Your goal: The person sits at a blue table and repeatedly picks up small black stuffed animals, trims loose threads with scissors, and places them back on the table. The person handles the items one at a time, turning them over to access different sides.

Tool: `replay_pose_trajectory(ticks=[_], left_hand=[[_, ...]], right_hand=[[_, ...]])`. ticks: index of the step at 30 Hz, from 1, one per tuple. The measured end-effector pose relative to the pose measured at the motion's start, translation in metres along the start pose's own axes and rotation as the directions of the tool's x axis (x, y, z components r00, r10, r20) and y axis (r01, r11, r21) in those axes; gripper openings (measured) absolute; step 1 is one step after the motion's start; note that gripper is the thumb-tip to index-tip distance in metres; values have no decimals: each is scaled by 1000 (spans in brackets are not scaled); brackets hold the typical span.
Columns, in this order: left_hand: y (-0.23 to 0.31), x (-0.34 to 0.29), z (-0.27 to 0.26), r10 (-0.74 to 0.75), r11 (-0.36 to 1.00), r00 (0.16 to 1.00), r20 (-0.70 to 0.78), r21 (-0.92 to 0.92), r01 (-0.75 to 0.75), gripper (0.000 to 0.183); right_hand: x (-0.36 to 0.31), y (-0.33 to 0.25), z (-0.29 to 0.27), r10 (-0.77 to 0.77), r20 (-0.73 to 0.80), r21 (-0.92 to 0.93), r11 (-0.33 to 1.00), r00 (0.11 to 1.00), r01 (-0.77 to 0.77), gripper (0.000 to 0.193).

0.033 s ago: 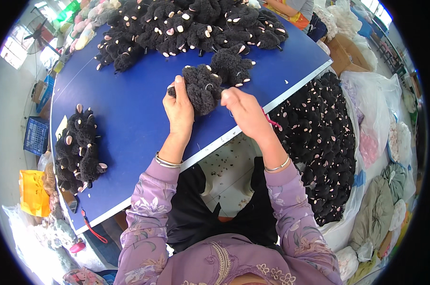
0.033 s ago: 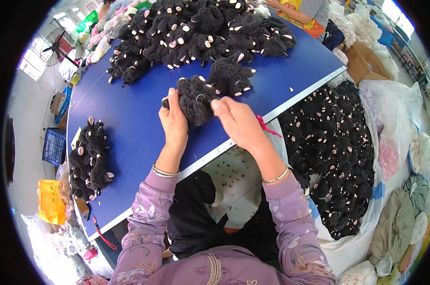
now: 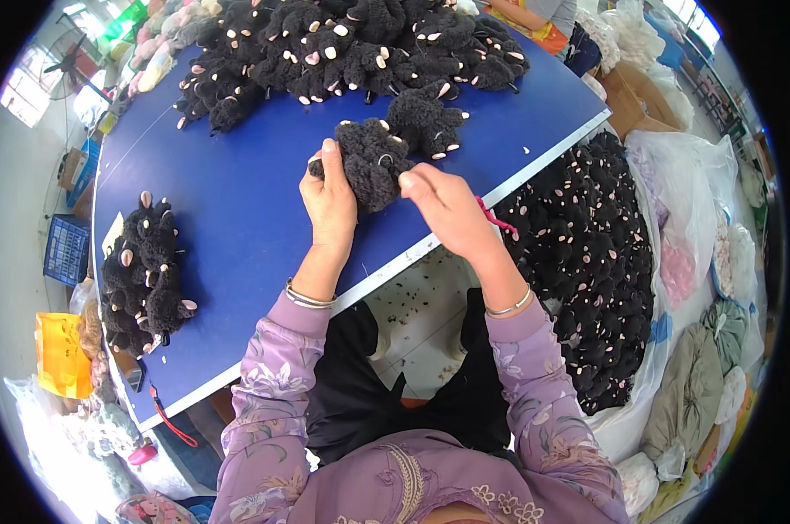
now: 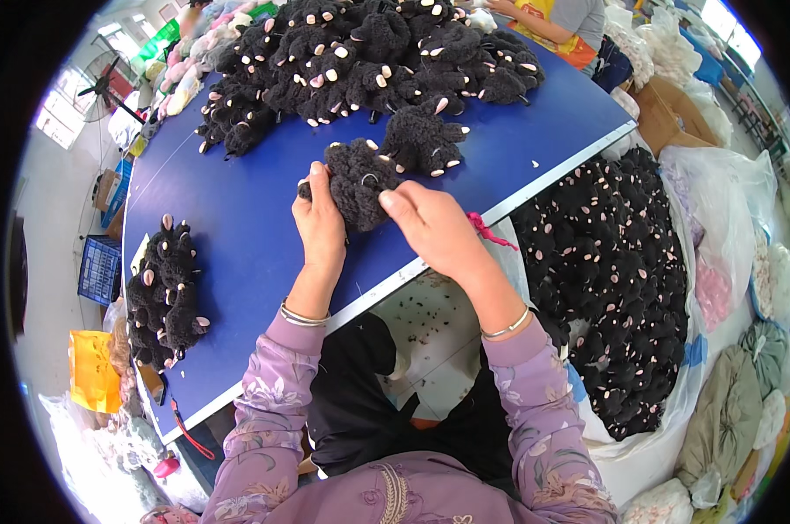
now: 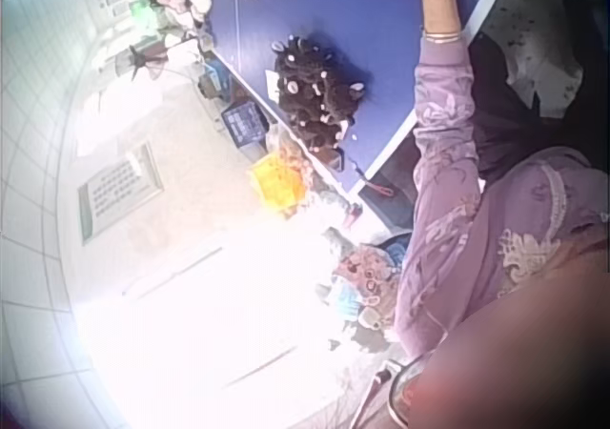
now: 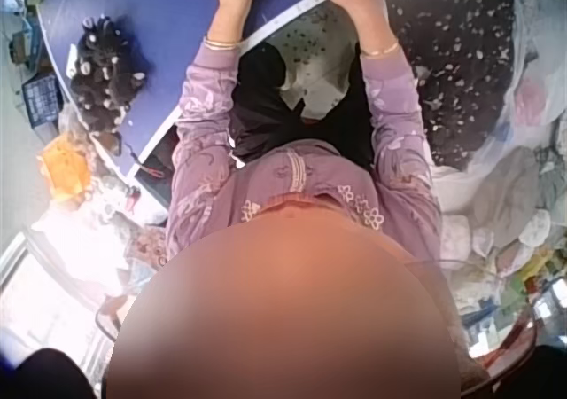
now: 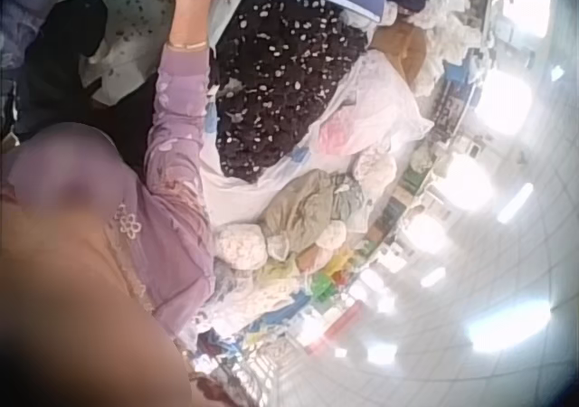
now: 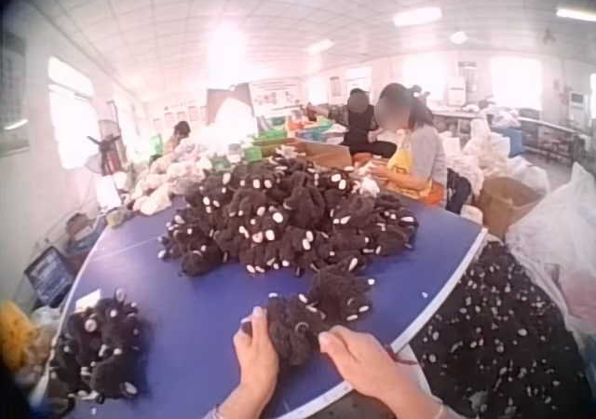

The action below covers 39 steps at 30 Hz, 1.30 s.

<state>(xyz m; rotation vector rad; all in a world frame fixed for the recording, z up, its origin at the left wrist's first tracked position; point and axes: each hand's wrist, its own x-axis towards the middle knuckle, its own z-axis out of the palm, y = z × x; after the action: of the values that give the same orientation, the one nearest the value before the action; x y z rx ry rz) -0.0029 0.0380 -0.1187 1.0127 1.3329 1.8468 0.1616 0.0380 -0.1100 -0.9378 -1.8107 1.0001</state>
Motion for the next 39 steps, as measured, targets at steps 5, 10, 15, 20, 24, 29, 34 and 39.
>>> replay_pose_trajectory(ticks=[5, 10, 15, 20, 24, 29, 34, 39], left_hand=[[1, -4, -1, 74, 996, 996, 59, 53, -78, 40], [1, -7, 1, 135, 983, 989, 62, 114, -141, 39], [3, -10, 3, 208, 962, 975, 78, 165, -219, 33], [5, -11, 4, 256, 939, 961, 100, 209, -272, 30], [4, -9, 2, 149, 971, 984, 94, 177, -164, 33], [6, -8, 3, -58, 998, 994, 94, 26, 56, 37], [1, -8, 4, -5, 997, 986, 167, 74, -7, 38], [-5, 1, -2, -172, 983, 976, 130, -35, 178, 40]], right_hand=[[0, -7, 4, 11, 55, -47, 999, 998, -9, 39], [0, -9, -2, 62, 63, -135, 989, 996, -53, 40], [0, -9, 0, 52, 63, -137, 990, 997, -43, 41], [1, -5, 0, -15, 51, -188, 982, 999, 24, 41], [0, 1, -5, 53, -81, 472, 882, 995, -9, 39], [2, -10, -15, 172, -260, 474, 880, 950, -30, 27], [3, -2, 4, -145, -270, -44, 989, 952, 139, 10], [-10, -23, -55, -247, 539, 561, 818, 805, -125, 13]])
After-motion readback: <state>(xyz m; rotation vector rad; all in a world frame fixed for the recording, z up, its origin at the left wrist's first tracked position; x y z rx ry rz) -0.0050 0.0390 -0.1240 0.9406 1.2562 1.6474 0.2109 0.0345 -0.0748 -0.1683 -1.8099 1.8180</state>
